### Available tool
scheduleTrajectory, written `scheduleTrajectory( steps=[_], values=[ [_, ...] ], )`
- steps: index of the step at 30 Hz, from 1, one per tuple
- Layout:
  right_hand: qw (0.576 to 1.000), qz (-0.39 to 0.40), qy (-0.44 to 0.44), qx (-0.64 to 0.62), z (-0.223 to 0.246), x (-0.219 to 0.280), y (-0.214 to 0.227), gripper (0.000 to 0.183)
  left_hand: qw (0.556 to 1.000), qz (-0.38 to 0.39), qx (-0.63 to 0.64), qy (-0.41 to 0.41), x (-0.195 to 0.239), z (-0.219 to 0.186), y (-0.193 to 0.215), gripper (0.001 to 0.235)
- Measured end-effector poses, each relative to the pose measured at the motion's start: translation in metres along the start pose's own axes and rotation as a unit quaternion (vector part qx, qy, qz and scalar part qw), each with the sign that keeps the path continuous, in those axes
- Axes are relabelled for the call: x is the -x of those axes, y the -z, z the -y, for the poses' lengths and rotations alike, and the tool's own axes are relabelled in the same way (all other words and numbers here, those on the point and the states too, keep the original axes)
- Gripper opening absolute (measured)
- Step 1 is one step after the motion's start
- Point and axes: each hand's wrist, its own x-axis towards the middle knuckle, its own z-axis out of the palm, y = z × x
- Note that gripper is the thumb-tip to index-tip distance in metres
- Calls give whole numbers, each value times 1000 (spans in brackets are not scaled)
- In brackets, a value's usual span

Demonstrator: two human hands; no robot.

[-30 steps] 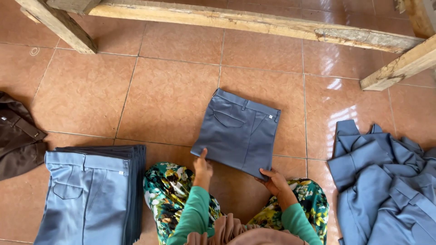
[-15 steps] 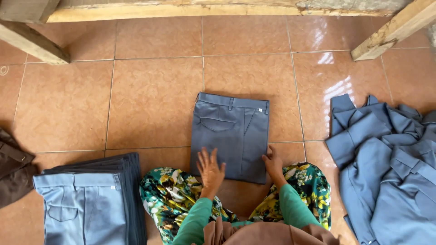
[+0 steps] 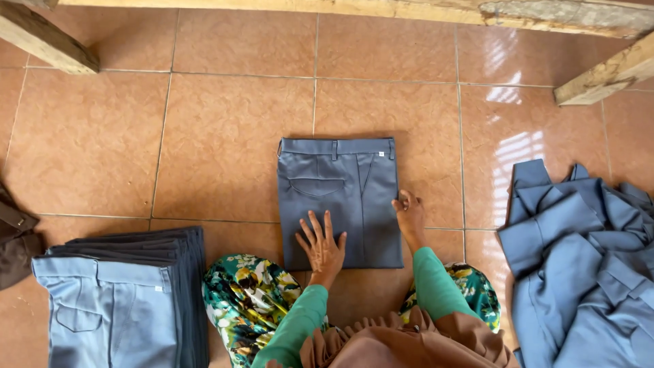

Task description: The person folds gray trousers by hand on a tiled floor, aligning legs and creasing folds, then stacks the folded trousers into a neat pile. The person repeats this process for several trousers, maintaining consistent alignment and stacking.

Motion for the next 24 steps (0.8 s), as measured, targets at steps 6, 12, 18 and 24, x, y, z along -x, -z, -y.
scheduleTrajectory(
  steps=[6, 12, 18, 24],
  values=[
    [994, 7, -83, 68, 10, -37, -20, 46, 998, -41, -32, -18, -27, 4, -16, 91],
    [995, -33, -58, -69, -42, -73, -34, 47, 1000, -5, -3, -26, -32, 10, -14, 89],
    [990, -134, 37, -28, 13, -24, -22, 30, 1000, 10, 22, -11, -37, -1, 1, 89],
    [896, -212, 293, 259, 72, 19, -58, 59, 993, -37, 41, -107, -77, -18, -10, 73]
  ],
)
